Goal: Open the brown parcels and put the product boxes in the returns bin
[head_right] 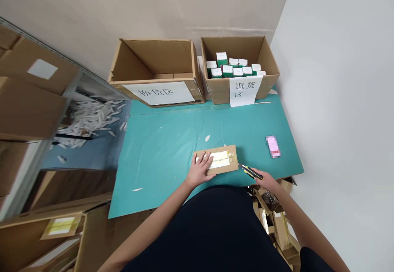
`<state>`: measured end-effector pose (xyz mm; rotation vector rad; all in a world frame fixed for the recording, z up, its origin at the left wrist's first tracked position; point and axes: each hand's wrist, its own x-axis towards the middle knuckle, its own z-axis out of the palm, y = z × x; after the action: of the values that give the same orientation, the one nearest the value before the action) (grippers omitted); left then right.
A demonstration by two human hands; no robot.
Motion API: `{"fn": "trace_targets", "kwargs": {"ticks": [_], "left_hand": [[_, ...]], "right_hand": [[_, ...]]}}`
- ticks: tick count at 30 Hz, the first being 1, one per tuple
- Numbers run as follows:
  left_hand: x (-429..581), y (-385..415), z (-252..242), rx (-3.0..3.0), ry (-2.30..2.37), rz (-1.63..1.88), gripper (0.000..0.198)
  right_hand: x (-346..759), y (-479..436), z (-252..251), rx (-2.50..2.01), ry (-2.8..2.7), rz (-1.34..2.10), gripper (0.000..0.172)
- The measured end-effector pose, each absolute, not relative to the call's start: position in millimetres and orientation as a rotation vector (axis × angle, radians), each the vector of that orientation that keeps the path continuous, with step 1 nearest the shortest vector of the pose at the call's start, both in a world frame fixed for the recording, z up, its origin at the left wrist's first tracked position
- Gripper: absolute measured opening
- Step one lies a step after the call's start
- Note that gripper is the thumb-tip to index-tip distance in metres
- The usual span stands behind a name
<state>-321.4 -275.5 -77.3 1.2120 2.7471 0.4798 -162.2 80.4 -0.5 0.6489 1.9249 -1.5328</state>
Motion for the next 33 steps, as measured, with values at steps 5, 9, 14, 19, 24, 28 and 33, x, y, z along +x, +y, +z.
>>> {"fn": "trace_targets", "kwargs": {"ticks": [5,9,14,19,24,28,33], "left_hand": [[-323.0,-276.4,-77.0,1.207,2.737,0.488,0.089],[-321.7,-278.8,-77.1,1.196,2.696,0.533,0.091],[-321.8,-280.1,-78.2,1.151,2.662,0.612,0.089],[-323.6,-280.8,-79.1,1.068,2.704,0.678,0.064],[-325.6,-285.9,-80.7,0.773,2.78,0.721,0.06],[-326.5,-290.7,-85.4,0.506,2.777,0.861,0.071],[-327.6,-292.5,-94.4,0.029,2.562,1.183,0.095]], "right_hand": [[-143.7,79.5,-9.2,0.87,1.927,-1.697,0.073],[-149.9,74.4,-20.4,1.033,2.013,-1.831,0.078],[-169.4,60.7,-33.5,1.038,2.087,-1.805,0.068],[-185.5,42.2,-39.2,1.04,2.06,-1.834,0.061],[-198.1,32.9,-43.3,1.061,2.054,-1.87,0.064],[-202.2,31.1,-47.5,1.034,2.108,-1.886,0.057],[-202.3,34.3,-64.6,1.014,2.233,-1.842,0.056]]}}
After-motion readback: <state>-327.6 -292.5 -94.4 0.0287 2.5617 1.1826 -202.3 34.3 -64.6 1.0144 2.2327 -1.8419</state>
